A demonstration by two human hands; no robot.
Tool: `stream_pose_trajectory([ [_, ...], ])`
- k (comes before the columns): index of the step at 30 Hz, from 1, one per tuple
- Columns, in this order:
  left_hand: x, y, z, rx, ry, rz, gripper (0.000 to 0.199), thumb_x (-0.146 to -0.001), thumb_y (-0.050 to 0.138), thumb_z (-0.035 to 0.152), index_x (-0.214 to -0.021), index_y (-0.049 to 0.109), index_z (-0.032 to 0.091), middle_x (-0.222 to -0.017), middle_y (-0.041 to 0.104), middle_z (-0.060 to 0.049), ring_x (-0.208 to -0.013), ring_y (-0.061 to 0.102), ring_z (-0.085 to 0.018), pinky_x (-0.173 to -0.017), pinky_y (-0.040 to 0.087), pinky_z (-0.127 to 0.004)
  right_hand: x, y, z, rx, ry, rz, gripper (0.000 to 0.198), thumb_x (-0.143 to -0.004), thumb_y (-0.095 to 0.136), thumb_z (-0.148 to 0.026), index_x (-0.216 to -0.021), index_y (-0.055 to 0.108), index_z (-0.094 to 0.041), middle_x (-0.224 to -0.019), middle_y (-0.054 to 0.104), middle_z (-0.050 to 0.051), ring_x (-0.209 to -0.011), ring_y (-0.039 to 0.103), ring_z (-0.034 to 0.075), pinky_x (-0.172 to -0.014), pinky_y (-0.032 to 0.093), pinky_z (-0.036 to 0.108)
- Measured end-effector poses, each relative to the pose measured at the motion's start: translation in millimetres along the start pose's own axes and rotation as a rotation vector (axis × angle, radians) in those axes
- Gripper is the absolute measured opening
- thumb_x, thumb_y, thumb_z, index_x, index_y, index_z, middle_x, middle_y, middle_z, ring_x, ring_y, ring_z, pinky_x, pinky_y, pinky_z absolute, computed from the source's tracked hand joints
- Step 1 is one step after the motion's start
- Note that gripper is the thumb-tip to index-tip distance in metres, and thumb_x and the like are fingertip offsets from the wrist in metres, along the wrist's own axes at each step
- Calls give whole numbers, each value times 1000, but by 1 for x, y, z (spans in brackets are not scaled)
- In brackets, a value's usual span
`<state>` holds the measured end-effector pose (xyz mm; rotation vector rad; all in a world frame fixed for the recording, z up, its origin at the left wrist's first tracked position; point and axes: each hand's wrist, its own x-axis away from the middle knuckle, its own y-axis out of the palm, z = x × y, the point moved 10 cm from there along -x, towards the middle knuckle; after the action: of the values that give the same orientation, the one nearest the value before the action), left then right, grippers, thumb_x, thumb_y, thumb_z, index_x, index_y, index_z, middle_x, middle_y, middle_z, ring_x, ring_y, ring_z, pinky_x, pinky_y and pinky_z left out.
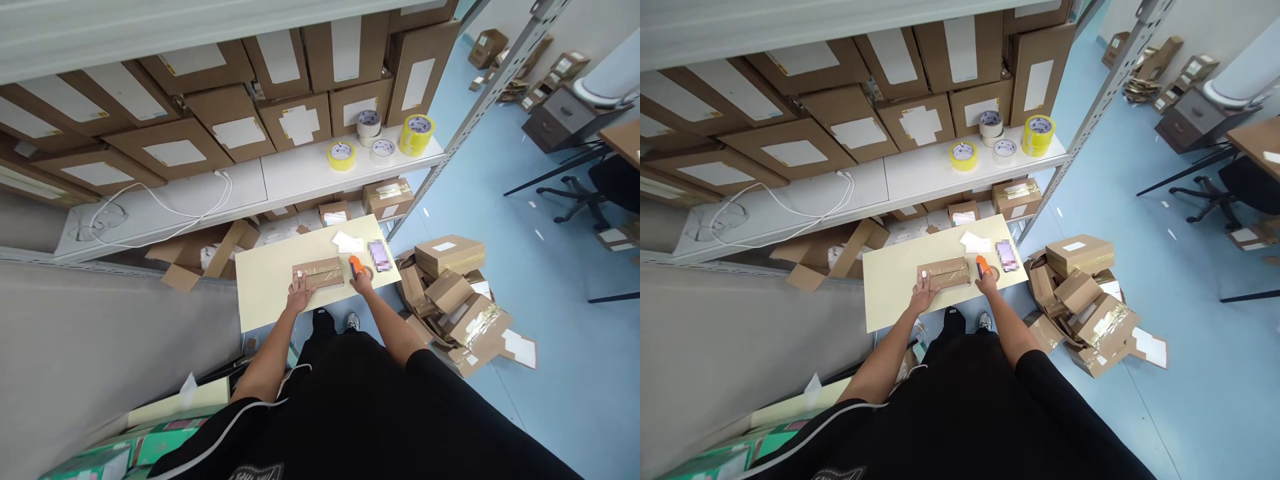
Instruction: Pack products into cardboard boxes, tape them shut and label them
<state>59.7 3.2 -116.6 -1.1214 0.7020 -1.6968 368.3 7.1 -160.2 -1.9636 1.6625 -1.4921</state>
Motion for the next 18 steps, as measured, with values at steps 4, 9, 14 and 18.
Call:
stream_pose_trajectory([
  [4,2,3,-4,-1,-40,-38,91,-99,36,73,-170,13,22,-177,-9,-15,-162,11,-41,-122,31,-58,1,-2,4,-106,100,65,61,-85,68,-31,-140,56,-8,-133,66,22,-126,59,34,-101,47,39],
  [9,5,3,-3,18,-78,-61,91,-99,37,74,-171,12,25,-178,-11,-11,-159,17,-44,-118,36,-57,7,-20,-8,-173,65,144,51,-87,62,-22,-134,57,-3,-131,65,25,-132,53,37,-106,43,43],
  [14,7,3,0,30,-74,-48,88,-100,38,71,-171,12,26,-178,-12,-10,-155,24,-45,-115,39,-57,29,-54,-30,-338,-121,201,37,-94,50,-41,-120,61,-17,-119,67,16,-106,64,33,-92,52,46],
  [18,8,3,2,26,-66,-20,85,-101,39,68,-171,13,27,-178,-9,-10,-150,34,-44,-113,41,-58,59,-65,-83,-594,-383,109,36,-94,52,-53,-113,60,-23,-103,70,8,-96,65,28,-86,53,41],
])
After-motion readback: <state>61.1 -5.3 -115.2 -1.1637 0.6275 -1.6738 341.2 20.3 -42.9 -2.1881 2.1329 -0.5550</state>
